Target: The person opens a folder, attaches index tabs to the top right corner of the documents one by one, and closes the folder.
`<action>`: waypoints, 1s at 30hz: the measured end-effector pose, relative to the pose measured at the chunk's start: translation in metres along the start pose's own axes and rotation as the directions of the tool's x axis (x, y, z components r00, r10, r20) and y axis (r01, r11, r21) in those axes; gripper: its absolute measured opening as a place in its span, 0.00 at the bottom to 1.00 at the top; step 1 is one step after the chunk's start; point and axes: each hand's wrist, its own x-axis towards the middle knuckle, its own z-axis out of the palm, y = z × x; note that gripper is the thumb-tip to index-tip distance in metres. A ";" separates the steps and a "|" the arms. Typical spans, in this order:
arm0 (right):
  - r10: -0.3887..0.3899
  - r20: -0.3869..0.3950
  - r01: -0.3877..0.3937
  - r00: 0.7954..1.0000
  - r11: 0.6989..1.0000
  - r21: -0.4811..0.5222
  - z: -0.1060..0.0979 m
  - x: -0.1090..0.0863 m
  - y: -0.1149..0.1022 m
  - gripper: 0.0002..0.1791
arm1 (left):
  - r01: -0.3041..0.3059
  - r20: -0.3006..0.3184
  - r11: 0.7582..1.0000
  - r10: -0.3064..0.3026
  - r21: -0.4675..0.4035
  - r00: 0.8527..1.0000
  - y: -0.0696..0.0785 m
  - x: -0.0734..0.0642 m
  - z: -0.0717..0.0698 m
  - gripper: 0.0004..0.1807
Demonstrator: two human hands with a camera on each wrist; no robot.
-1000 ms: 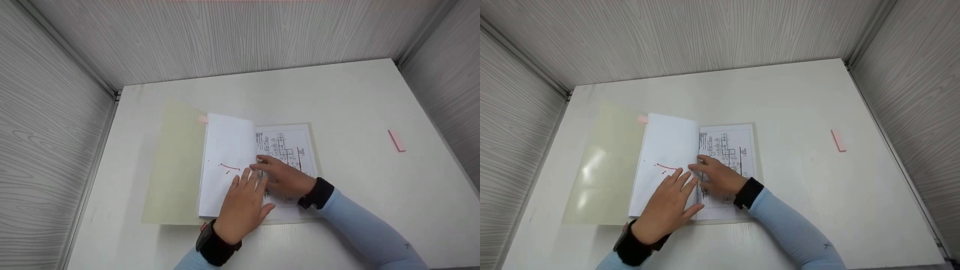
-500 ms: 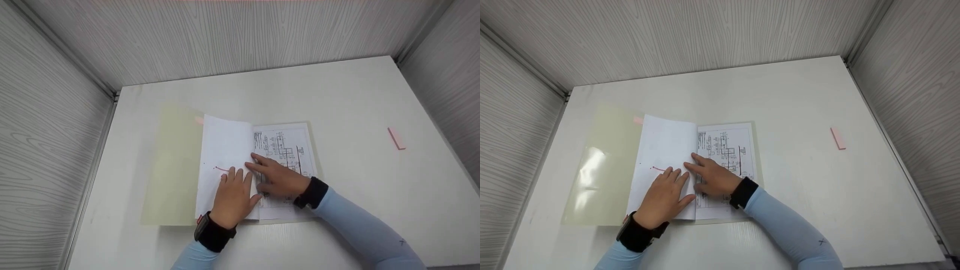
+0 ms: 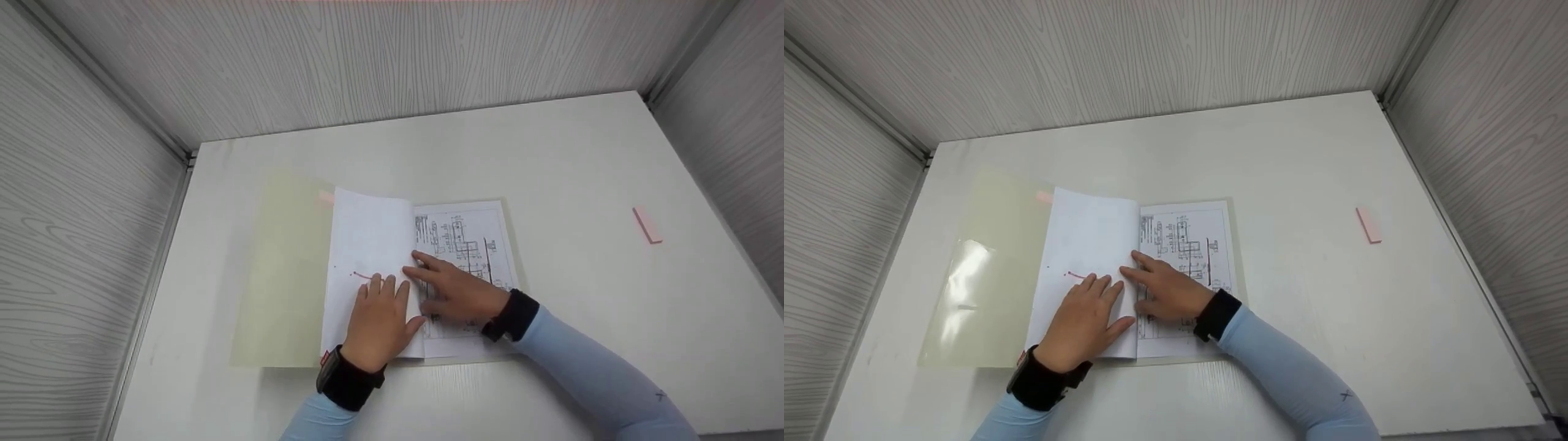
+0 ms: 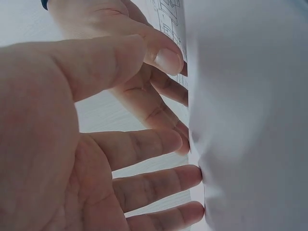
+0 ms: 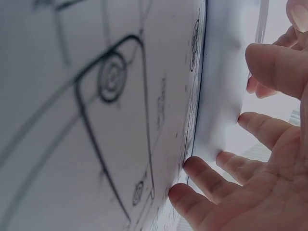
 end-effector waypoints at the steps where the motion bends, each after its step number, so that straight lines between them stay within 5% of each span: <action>1: -0.002 0.000 0.002 1.000 1.000 -0.003 0.000 0.000 0.000 0.39 | 0.001 -0.002 1.000 -0.001 -0.001 1.000 0.000 0.000 0.000 0.38; 11: -0.048 -0.011 0.048 0.999 0.999 0.024 -0.006 -0.008 0.001 0.37 | -0.003 -0.032 1.000 0.003 0.003 0.999 0.006 -0.004 -0.005 0.37; 20: 0.013 -0.019 -0.012 1.000 0.999 0.052 -0.013 -0.014 0.003 0.34 | -0.020 -0.040 1.000 0.020 -0.005 0.999 0.015 -0.007 -0.011 0.37; 24: 0.087 -0.058 -0.083 0.995 0.993 0.080 -0.028 -0.025 0.011 0.30 | -0.091 -0.093 0.994 0.085 -0.067 0.992 0.022 -0.008 -0.011 0.35; 27: 0.245 -0.145 -0.232 0.959 0.967 0.106 -0.051 -0.042 0.027 0.27 | -0.183 -0.153 0.973 0.161 -0.142 0.975 0.029 -0.008 -0.010 0.32; 30: 0.411 -0.281 -0.409 0.867 0.910 0.068 -0.080 -0.066 0.052 0.25 | -0.270 -0.220 0.945 0.229 -0.184 0.948 0.035 -0.008 -0.009 0.28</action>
